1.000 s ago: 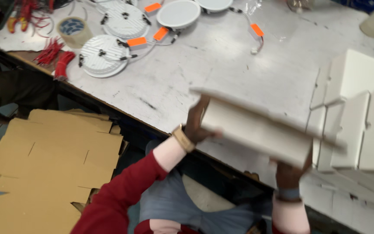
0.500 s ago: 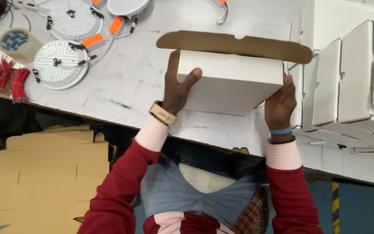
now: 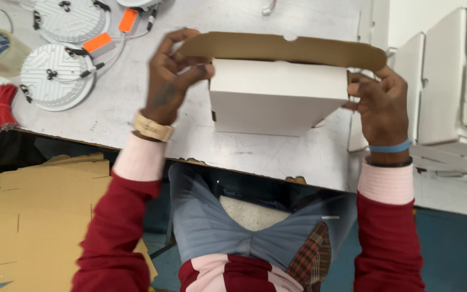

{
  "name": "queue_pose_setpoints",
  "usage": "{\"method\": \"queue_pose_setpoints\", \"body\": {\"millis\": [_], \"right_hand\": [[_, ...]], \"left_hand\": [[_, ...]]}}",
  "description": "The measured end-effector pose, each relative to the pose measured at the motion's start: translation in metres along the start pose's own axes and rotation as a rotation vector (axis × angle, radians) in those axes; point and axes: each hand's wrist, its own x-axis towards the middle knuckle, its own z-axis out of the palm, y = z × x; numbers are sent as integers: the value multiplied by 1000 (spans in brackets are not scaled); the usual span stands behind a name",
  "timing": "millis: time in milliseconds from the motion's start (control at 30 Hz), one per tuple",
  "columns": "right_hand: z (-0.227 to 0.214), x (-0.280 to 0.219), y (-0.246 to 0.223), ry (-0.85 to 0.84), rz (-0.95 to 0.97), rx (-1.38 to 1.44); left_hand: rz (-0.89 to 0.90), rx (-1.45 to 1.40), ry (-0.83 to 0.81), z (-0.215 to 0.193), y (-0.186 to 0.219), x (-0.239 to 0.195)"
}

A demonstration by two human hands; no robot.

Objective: The person assembles flat cardboard boxes, places a plastic-wrapped LED light fixture into each box, closes the flaps, and stacks the finished packages on the table. The process is repeated for multiple units.

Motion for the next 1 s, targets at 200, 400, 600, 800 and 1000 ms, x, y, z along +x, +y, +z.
{"method": "queue_pose_setpoints", "body": {"millis": [200,400,600,800,1000], "right_hand": [[5,-6,-16,60,-371,-409],[36,-10,-46,195,-597,-929],[32,-16,-82,113,-593,-1365],[29,5,-96,-79,-317,-1077],[26,11,-100,-95,-175,-872]], "left_hand": [[295,690,68,-3,19,-12],[614,1148,141,9,37,-23],[398,1271,118,39,53,-20],[312,1096,-112,34,85,-3],[227,964,-217,30,91,15]]}}
